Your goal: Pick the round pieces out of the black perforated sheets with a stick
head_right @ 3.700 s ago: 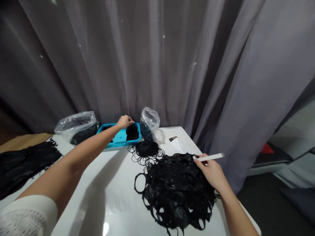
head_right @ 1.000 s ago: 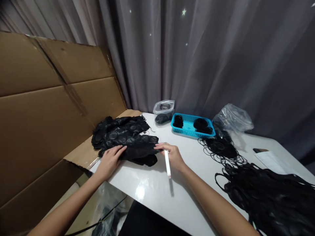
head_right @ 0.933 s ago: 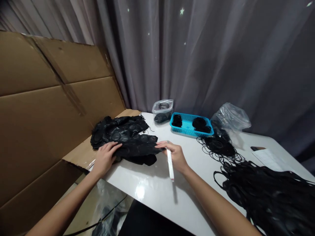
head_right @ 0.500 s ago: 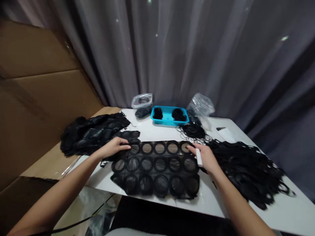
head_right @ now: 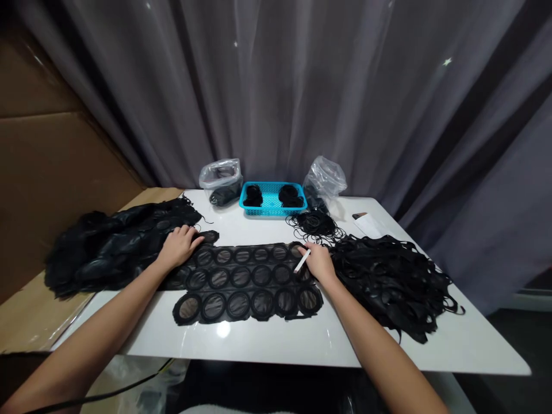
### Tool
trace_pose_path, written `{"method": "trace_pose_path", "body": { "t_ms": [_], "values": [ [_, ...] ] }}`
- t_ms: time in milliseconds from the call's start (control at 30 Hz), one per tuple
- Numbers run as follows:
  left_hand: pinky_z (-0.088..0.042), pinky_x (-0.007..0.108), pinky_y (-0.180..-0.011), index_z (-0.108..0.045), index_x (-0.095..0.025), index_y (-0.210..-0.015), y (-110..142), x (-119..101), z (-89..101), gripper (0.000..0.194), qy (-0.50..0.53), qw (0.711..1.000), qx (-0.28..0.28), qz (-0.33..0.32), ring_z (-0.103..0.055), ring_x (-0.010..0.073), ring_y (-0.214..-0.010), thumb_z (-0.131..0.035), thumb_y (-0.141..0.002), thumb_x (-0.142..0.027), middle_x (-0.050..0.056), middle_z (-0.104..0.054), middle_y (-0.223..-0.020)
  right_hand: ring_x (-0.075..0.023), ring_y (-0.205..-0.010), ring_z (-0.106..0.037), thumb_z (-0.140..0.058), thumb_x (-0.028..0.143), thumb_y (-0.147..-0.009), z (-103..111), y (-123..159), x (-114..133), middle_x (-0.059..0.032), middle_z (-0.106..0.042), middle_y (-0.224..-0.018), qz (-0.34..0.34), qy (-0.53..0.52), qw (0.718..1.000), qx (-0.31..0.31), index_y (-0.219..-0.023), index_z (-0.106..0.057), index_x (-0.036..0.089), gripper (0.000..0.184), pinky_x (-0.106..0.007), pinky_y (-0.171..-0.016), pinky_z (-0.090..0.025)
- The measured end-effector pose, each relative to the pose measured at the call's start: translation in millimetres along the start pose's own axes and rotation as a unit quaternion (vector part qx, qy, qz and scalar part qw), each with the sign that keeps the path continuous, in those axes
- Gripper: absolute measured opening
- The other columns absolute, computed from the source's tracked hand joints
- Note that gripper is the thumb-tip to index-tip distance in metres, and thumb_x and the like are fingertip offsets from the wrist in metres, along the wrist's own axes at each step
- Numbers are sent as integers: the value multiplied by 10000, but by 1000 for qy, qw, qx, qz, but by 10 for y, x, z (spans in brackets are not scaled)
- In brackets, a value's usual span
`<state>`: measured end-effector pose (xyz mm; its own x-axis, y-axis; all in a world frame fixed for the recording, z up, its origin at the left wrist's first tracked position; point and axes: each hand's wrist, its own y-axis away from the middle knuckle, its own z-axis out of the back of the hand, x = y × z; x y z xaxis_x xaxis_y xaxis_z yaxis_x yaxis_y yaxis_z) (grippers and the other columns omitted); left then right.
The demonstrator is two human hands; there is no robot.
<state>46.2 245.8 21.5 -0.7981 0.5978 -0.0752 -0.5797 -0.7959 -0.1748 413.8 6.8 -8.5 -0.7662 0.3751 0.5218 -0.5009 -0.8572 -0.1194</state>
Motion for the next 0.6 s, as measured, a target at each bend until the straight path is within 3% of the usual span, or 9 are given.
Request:
{"method": "trace_pose_path", "body": {
  "t_ms": [167,300,400,467,533,600],
  "values": [
    [-461,350,-712,-606,-201,-821,-42,289,185,445,-79,996,22,42,-658,322,-825,-428,-936,-593,99,-645,-733,-250,-701,-651,-601,463,-856,21,-3,-55,-87,-704,-701,-18,-22,1000,-6,-825,-699,199,283,-290,-644,-394],
    [-438,400,-847,-598,-186,-943,-90,520,450,403,-130,991,-29,27,-577,355,-1098,-330,-983,-485,133,-653,-981,-205,-563,-601,-554,523,-875,172,34,-135,-34,-639,-581,-33,-69,997,-7,-818,-679,209,343,-292,-613,-406],
    [-403,487,-923,-612,-140,-953,-134,531,573,451,-174,983,-51,-2,-547,343,-1114,-223,-1013,-359,113,-634,-978,-172,-509,-566,-560,545,-864,282,48,-248,-18,-615,-584,-54,-126,990,-15,-817,-636,205,352,-287,-579,-418],
    [-398,553,-918,-618,-86,-1033,-152,366,581,413,-175,982,-67,-3,-522,390,-1149,-251,-1000,-274,167,-624,-1048,-155,-523,-560,-588,588,-836,322,40,-310,-24,-640,-699,-56,-212,976,-15,-887,-601,204,388,-273,-536,-420],
    [-389,595,-932,-570,-36,-1201,-148,23,515,370,-167,982,-87,-12,-442,453,-1256,-340,-956,-191,259,-571,-1202,-139,-529,-538,-567,643,-838,348,16,-319,-18,-632,-787,-46,-292,955,-21,-1008,-558,212,463,-254,-477,-397],
    [-415,509,-985,-548,-111,-1294,-110,-485,369,390,-140,985,-72,-70,-440,381,-1314,-425,-928,-166,221,-540,-1318,-126,-509,-489,-485,672,-881,377,-19,-257,9,-591,-764,-35,-337,940,-31,-1122,-526,227,507,-238,-435,-353]
  ]
}}
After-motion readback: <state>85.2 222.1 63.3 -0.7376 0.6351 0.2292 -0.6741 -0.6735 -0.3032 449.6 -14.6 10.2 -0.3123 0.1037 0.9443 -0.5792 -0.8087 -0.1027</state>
